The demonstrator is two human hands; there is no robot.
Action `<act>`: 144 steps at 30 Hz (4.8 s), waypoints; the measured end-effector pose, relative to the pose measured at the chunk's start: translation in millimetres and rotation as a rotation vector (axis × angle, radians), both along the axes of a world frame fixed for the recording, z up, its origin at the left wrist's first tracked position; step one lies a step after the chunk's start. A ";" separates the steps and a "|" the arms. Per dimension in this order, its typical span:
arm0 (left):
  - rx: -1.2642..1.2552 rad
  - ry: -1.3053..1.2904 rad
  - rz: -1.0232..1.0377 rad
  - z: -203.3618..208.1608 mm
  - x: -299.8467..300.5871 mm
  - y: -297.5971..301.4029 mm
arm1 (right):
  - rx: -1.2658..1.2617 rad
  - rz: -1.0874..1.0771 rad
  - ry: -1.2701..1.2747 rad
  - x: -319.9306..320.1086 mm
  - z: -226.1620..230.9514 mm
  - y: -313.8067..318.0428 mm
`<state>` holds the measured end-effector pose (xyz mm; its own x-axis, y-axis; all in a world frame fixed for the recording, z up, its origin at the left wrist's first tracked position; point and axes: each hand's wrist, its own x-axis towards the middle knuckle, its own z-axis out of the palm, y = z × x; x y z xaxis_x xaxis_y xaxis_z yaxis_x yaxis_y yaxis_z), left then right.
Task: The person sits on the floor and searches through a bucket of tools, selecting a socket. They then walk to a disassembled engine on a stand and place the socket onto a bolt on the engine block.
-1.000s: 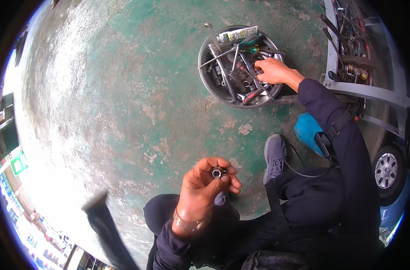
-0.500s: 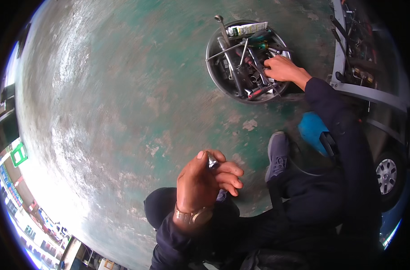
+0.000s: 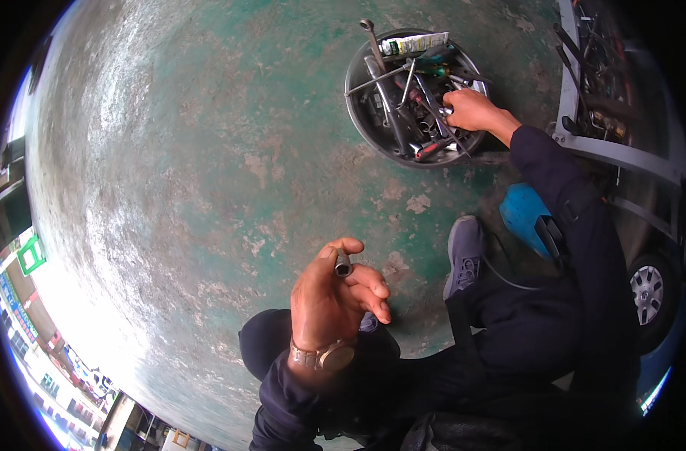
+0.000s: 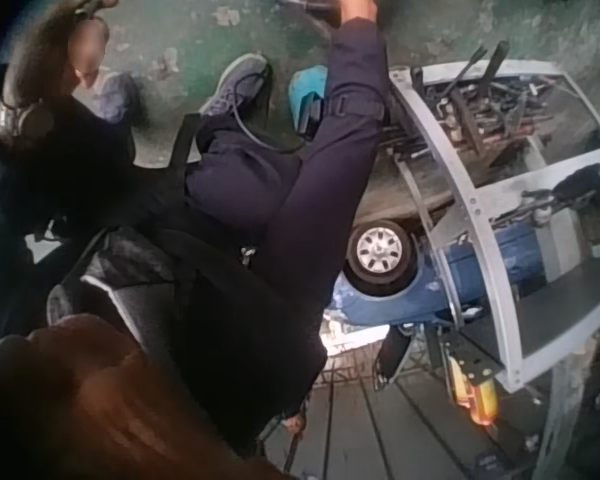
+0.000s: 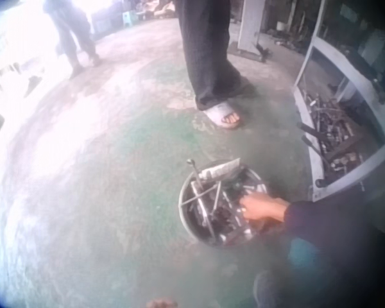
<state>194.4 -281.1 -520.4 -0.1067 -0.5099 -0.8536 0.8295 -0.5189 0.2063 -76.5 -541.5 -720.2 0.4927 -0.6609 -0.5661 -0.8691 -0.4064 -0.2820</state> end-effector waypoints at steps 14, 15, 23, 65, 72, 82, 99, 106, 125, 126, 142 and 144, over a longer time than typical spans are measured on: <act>-0.002 -0.229 -0.236 6.6 -11.3 -7.8 | 0.158 -0.167 0.016 -12.8 17.2 -24.9; -0.002 -0.238 -0.241 6.2 -11.6 -7.8 | 0.086 -0.133 -0.018 -14.7 17.5 -24.0; -0.058 -0.206 -0.210 2.0 -10.2 -6.2 | -0.231 0.035 -0.109 -27.7 11.1 -17.4; -0.110 -0.102 -0.231 -0.9 -4.8 -5.9 | -0.089 0.148 -0.825 52.1 81.0 23.0; -0.114 -0.095 -0.221 -2.0 -4.1 -6.6 | -0.083 0.162 -0.853 58.3 82.9 26.9; -0.117 -0.096 -0.221 -2.5 -5.4 -6.6 | -0.047 0.118 -0.892 56.2 76.4 31.9; -0.114 -0.388 -0.253 -9.2 -13.7 -4.9 | 1.030 -0.053 -0.861 107.3 140.7 98.1; -0.191 -0.374 -0.277 -13.2 -12.5 0.5 | 1.246 -0.182 -0.908 114.9 139.8 113.0; -0.134 -0.221 -0.281 -6.5 -8.2 -0.6 | -0.146 0.140 -0.002 -18.2 24.4 -3.0; -0.132 -0.225 -0.291 -5.4 -8.4 -0.8 | -0.186 0.168 -0.002 -17.6 18.6 2.3; -0.166 -0.232 -0.288 -7.6 -3.5 5.5 | -0.543 0.328 0.022 -41.2 14.7 -2.9; -0.185 -0.232 -0.298 -8.0 -3.5 6.3 | -0.474 0.323 0.143 -40.4 12.4 7.5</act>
<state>190.9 -274.8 -528.4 -0.0880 -0.6325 -0.7695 0.5694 -0.6658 0.4822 -116.8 -534.0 -707.8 0.6520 -0.6870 -0.3209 -0.6962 -0.7100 0.1057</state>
